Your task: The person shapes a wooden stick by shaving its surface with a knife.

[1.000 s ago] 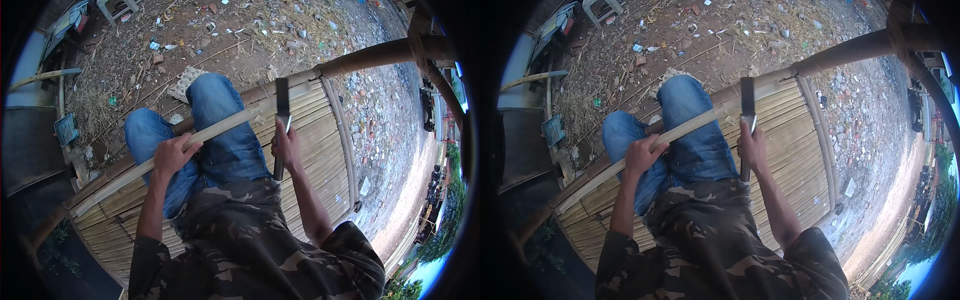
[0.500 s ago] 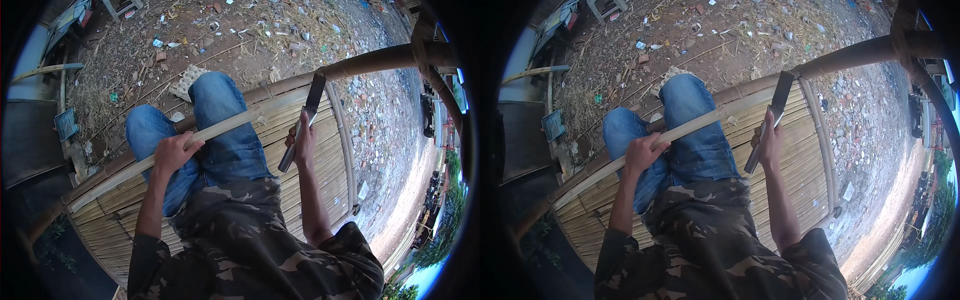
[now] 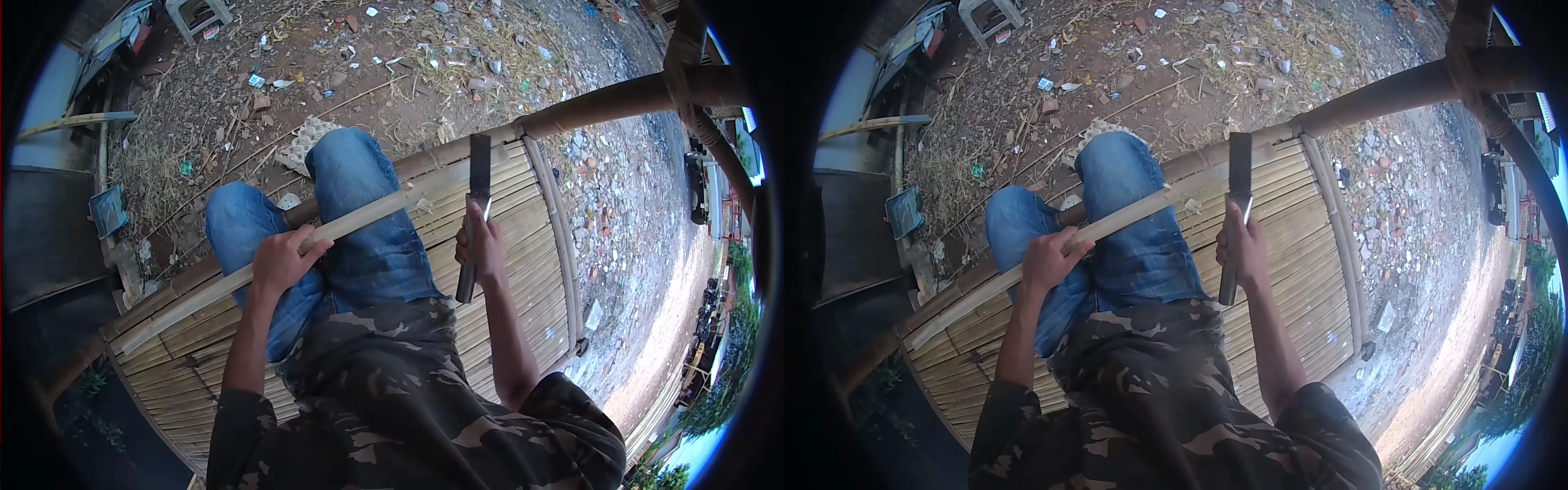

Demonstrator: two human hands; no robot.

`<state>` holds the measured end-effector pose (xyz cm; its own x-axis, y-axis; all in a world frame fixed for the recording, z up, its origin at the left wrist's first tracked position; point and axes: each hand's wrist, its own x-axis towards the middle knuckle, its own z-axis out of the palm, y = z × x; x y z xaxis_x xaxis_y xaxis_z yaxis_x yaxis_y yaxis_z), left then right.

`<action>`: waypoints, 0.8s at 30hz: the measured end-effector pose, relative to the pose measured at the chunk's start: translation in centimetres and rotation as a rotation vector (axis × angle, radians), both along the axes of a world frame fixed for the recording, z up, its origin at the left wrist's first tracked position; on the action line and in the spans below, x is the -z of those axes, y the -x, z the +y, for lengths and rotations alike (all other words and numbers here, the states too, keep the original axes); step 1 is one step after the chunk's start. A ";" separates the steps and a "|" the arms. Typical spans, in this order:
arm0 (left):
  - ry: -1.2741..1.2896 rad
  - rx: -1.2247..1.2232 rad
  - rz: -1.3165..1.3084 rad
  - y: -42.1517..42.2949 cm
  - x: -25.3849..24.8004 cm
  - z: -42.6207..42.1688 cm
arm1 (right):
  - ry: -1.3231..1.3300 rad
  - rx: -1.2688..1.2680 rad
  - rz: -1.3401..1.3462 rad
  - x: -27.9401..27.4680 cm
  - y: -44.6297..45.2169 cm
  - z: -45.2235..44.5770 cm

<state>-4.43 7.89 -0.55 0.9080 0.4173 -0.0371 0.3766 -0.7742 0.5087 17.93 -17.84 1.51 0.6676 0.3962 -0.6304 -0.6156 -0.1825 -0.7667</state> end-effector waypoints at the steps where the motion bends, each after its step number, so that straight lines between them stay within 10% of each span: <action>1: 0.005 0.003 0.009 -0.1 -0.1 -0.2 | -0.042 0.211 -0.132 -0.1 -0.3 0.5; 4: -0.028 -0.006 -0.029 -0.5 -0.3 -0.4 | 0.261 -0.534 -0.061 -0.3 2.7 1.1; 10: 0.044 -0.016 0.049 -0.9 -1.6 -0.9 | 0.087 0.077 0.101 -0.8 -1.1 0.9; 24: -0.048 -0.050 -0.111 1.6 -1.0 -0.9 | -0.086 0.282 -0.235 -4.1 -4.9 -2.2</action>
